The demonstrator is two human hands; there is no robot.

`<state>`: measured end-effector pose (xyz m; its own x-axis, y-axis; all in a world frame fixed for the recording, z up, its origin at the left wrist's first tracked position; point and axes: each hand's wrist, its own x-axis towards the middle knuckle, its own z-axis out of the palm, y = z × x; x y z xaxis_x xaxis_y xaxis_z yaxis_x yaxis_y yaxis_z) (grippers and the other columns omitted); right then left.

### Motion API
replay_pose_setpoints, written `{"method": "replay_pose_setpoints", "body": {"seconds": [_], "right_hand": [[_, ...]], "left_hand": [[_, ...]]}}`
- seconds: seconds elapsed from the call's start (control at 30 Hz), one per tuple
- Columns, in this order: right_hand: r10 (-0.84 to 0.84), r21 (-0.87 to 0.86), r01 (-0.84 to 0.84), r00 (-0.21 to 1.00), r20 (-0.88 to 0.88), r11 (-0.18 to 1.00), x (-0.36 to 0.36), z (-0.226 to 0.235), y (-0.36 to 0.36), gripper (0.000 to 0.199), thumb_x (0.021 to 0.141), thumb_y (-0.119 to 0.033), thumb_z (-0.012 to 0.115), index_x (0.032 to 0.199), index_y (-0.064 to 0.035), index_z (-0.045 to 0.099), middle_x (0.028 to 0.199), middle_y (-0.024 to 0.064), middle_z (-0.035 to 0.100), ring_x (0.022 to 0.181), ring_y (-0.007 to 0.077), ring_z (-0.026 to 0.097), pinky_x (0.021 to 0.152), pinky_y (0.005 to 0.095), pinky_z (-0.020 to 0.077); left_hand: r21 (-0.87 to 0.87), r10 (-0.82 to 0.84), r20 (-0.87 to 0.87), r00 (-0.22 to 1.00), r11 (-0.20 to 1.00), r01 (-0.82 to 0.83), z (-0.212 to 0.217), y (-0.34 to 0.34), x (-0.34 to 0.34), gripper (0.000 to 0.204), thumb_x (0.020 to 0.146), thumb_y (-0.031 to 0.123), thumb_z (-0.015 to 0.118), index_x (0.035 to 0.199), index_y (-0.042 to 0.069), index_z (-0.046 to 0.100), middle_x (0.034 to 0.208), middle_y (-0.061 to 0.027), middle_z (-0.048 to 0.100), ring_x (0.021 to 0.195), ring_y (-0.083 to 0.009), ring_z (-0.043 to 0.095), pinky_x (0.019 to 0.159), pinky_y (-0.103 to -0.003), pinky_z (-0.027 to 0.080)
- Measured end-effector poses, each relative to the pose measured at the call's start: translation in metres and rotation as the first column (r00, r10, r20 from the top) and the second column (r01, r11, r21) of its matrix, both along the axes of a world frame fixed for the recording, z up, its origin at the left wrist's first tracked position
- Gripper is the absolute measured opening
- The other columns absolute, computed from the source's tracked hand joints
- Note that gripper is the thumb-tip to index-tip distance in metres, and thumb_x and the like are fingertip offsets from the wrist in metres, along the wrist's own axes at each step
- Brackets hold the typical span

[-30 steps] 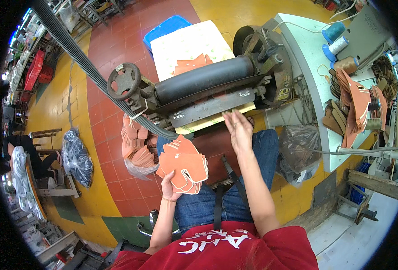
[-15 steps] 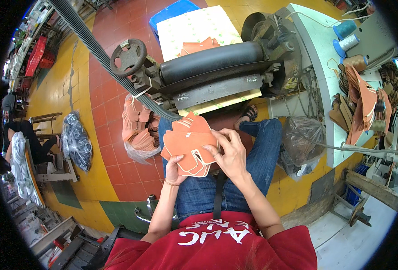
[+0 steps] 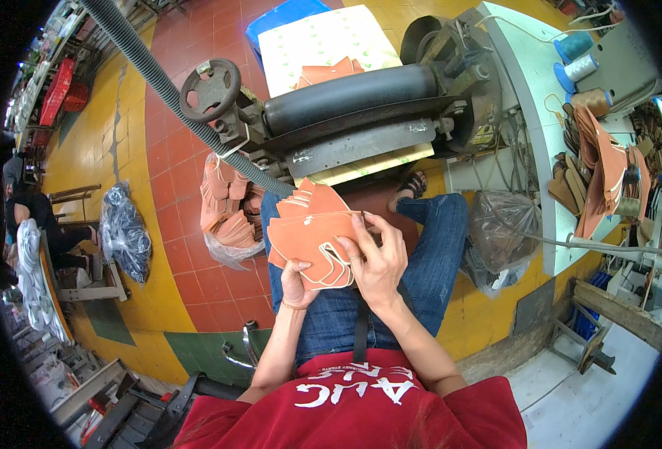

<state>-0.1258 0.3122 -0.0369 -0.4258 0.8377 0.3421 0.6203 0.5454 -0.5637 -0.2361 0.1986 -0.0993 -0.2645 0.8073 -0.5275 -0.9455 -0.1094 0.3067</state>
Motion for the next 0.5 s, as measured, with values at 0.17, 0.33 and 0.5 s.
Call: {"method": "replay_pose_setpoints", "body": {"seconds": [0.17, 0.33, 0.5], "right_hand": [[0.109, 0.060, -0.102, 0.985, -0.137, 0.993, 0.000, -0.006, -0.001, 0.023, 0.071, -0.008, 0.077, 0.089, -0.0046, 0.065, 0.093, 0.0107, 0.062, 0.078, 0.0239, 0.058, 0.066, 0.0345, 0.0482], [0.241, -0.368, -0.322, 0.938, -0.251, 0.872, 0.007, 0.005, -0.004, 0.023, 0.075, -0.004, 0.070, 0.098, -0.0079, 0.067, 0.083, 0.0071, 0.062, 0.074, 0.0254, 0.062, 0.065, 0.0351, 0.0498], [0.475, -0.333, -0.560, 0.825, -0.306, 0.759, 0.023, 0.033, 0.009, 0.031, 0.072, 0.004, 0.063, 0.100, -0.0077, 0.068, 0.093, 0.0078, 0.066, 0.082, 0.0248, 0.066, 0.070, 0.0341, 0.0551]], "left_hand": [[-0.015, 0.013, 0.005, 1.000, 1.000, -0.013, -0.003, 0.001, 0.002, 0.059, 0.073, 0.008, 0.052, 0.130, 0.001, 0.040, 0.124, -0.0138, 0.053, 0.114, -0.0289, 0.054, 0.099, -0.043, 0.044], [0.062, 0.118, 0.044, 0.992, 0.991, -0.120, -0.013, 0.000, 0.004, 0.055, 0.082, 0.021, 0.055, 0.132, 0.004, 0.040, 0.126, -0.0119, 0.053, 0.114, -0.0274, 0.054, 0.099, -0.043, 0.043], [0.126, 0.155, 0.213, 0.965, 0.975, -0.184, -0.025, -0.008, -0.003, 0.058, 0.090, 0.033, 0.055, 0.136, 0.004, 0.036, 0.133, -0.0129, 0.048, 0.119, -0.0273, 0.051, 0.101, -0.044, 0.042]]}}
